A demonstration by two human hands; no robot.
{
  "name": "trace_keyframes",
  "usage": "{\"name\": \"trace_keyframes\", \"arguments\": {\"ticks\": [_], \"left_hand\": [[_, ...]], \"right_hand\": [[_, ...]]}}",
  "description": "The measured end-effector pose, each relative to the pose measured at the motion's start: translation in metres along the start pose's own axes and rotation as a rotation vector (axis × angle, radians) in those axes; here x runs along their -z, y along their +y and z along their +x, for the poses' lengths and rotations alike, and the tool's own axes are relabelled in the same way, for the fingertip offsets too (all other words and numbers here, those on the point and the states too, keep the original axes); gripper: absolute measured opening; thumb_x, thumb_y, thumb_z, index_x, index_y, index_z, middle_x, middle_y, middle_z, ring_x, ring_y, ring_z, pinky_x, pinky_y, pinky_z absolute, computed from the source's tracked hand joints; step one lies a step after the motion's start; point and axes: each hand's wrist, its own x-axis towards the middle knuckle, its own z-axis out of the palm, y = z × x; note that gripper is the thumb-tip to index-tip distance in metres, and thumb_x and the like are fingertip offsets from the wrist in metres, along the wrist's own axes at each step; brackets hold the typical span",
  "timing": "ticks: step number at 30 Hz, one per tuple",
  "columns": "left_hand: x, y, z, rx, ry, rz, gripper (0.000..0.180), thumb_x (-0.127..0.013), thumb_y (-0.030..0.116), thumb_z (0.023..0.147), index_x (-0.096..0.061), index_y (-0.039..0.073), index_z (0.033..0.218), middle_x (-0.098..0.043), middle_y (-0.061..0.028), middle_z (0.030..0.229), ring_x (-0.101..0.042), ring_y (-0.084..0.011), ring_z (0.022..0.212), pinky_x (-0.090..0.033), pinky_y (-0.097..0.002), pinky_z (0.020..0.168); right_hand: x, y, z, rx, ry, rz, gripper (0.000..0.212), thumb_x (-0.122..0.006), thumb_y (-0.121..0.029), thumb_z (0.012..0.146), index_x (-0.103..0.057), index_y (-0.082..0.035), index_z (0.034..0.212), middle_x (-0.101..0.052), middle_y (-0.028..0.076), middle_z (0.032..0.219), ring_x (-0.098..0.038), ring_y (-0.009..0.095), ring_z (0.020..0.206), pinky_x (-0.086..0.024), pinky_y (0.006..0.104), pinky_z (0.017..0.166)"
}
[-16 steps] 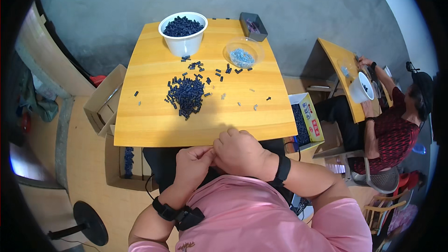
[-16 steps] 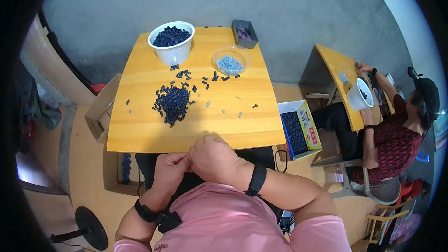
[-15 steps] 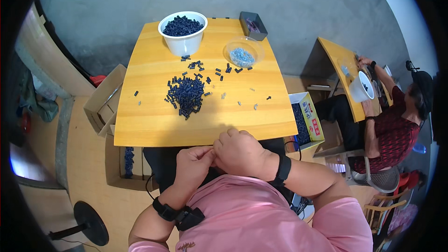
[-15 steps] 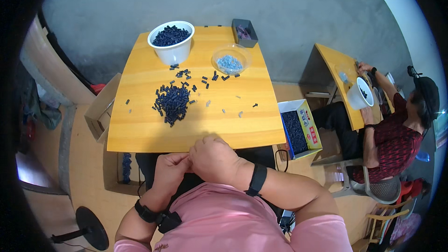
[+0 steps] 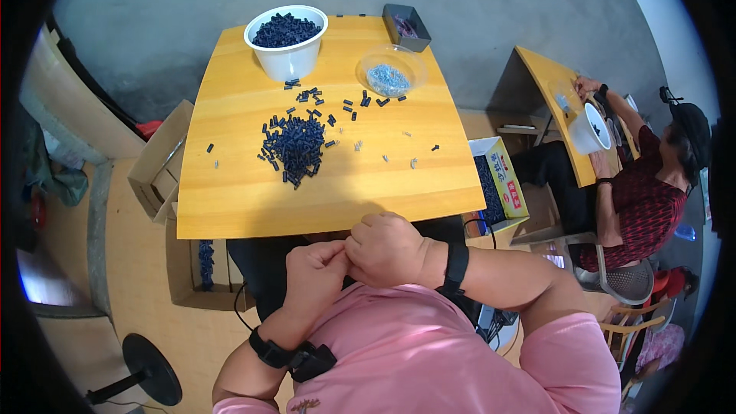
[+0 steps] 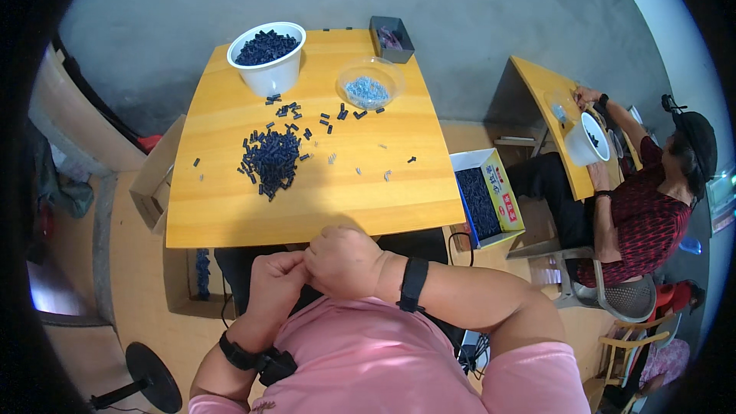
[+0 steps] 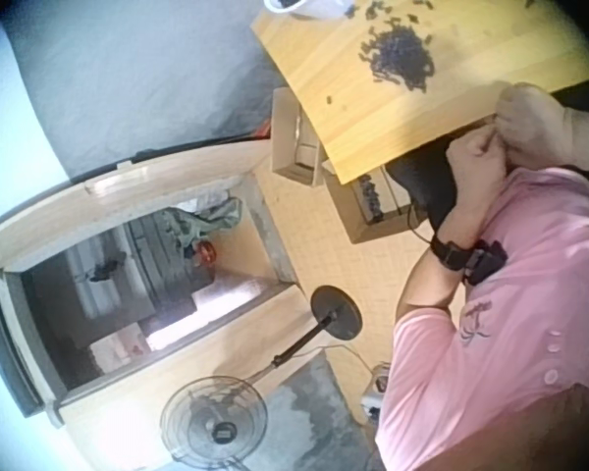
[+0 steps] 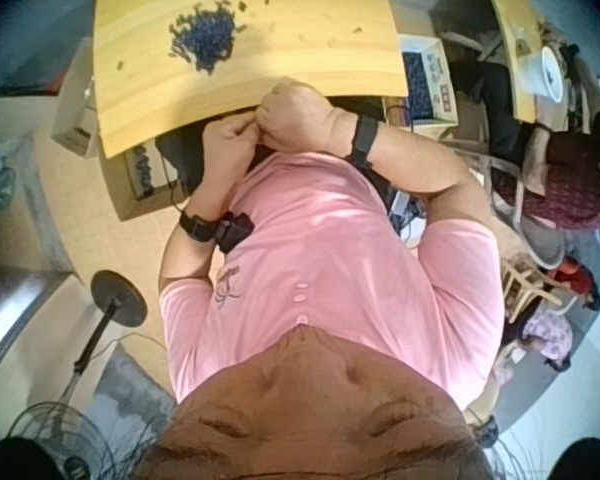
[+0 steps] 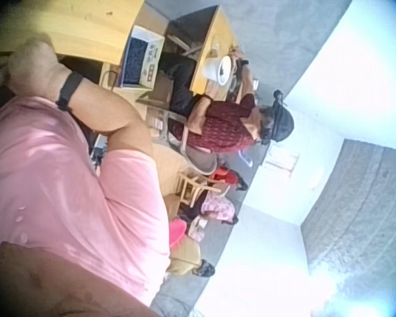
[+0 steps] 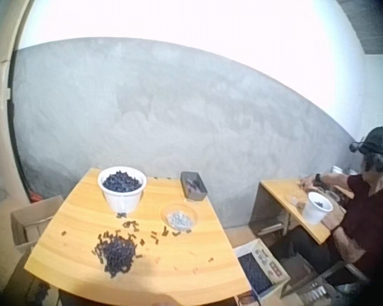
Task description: Manually assembling small blue plastic components into finished parts at a workstation.
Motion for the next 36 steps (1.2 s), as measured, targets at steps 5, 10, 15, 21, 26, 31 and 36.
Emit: {"name": "trace_keyframes", "arguments": {"ticks": [5, 10, 15, 21, 26, 31, 36], "left_hand": [[0.006, 0.003, 0.004, -0.006, 0.110, -0.092, 0.015, -0.056, 0.003, 0.081, -0.067, -0.002, 0.090, -0.061, -0.0014, 0.063, -0.049, -0.0033, 0.059, -0.040, -0.0190, 0.052], [0.026, 0.002, -0.003, 0.147, 0.071, -0.163, 0.014, -0.058, 0.006, 0.084, -0.066, -0.004, 0.090, -0.063, -0.0037, 0.071, -0.056, -0.0066, 0.064, -0.046, -0.0201, 0.060], [0.094, -0.012, -0.014, 0.218, 0.450, -0.517, 0.014, -0.056, 0.012, 0.087, -0.060, -0.001, 0.094, -0.065, -0.0099, 0.084, -0.063, -0.0155, 0.070, -0.052, -0.0233, 0.065], [0.224, -0.106, -0.039, 0.345, 0.805, -0.737, 0.022, -0.053, 0.019, 0.089, -0.055, 0.000, 0.101, -0.062, -0.0103, 0.086, -0.061, -0.0185, 0.072, -0.052, -0.0255, 0.066], [0.296, -0.175, -0.042, 0.562, 1.071, -0.752, 0.036, -0.053, 0.026, 0.091, -0.046, 0.000, 0.114, -0.056, -0.0164, 0.098, -0.057, -0.0274, 0.085, -0.053, -0.0308, 0.072], [0.246, -0.117, -0.012, 0.093, 1.034, -0.714, 0.027, -0.051, 0.015, 0.091, -0.049, -0.002, 0.113, -0.059, -0.0109, 0.094, -0.059, -0.0165, 0.079, -0.051, -0.0239, 0.071], [0.149, -0.022, 0.016, 0.010, 0.748, -0.612, 0.022, -0.054, 0.008, 0.088, -0.055, -0.002, 0.108, -0.062, -0.0081, 0.089, -0.060, -0.0124, 0.075, -0.050, -0.0220, 0.067]], "right_hand": [[-0.002, -0.003, 0.012, -0.018, 0.039, -0.091, 0.020, -0.065, -0.024, 0.062, -0.053, -0.008, 0.060, -0.050, 0.007, 0.060, -0.052, 0.024, 0.058, -0.043, 0.0342, 0.049], [-0.003, -0.003, 0.020, 0.021, -0.088, -0.097, 0.023, -0.066, -0.027, 0.066, -0.056, -0.006, 0.064, -0.051, 0.008, 0.062, -0.052, 0.025, 0.061, -0.044, 0.0347, 0.051], [0.003, 0.001, 0.022, -0.204, -0.075, 0.128, 0.023, -0.063, -0.025, 0.075, -0.057, -0.003, 0.070, -0.055, 0.012, 0.071, -0.054, 0.029, 0.072, -0.045, 0.0368, 0.065], [-0.013, 0.019, -0.010, -0.317, -0.161, 0.163, 0.014, -0.061, -0.015, 0.075, -0.056, -0.003, 0.070, -0.053, 0.014, 0.072, -0.053, 0.031, 0.073, -0.045, 0.0387, 0.066], [-0.012, 0.018, -0.009, -0.345, -0.145, 0.183, 0.013, -0.061, -0.014, 0.076, -0.056, -0.003, 0.071, -0.052, 0.013, 0.070, -0.052, 0.031, 0.072, -0.045, 0.0389, 0.064], [-0.014, 0.021, -0.001, -0.356, -0.191, 0.206, 0.014, -0.060, -0.012, 0.075, -0.056, -0.001, 0.069, -0.053, 0.014, 0.069, -0.054, 0.033, 0.071, -0.045, 0.0389, 0.066], [-0.019, 0.029, 0.029, -0.331, -0.070, 0.207, 0.011, -0.060, -0.010, 0.074, -0.056, -0.001, 0.068, -0.053, 0.014, 0.070, -0.054, 0.032, 0.074, -0.046, 0.0388, 0.066]]}}
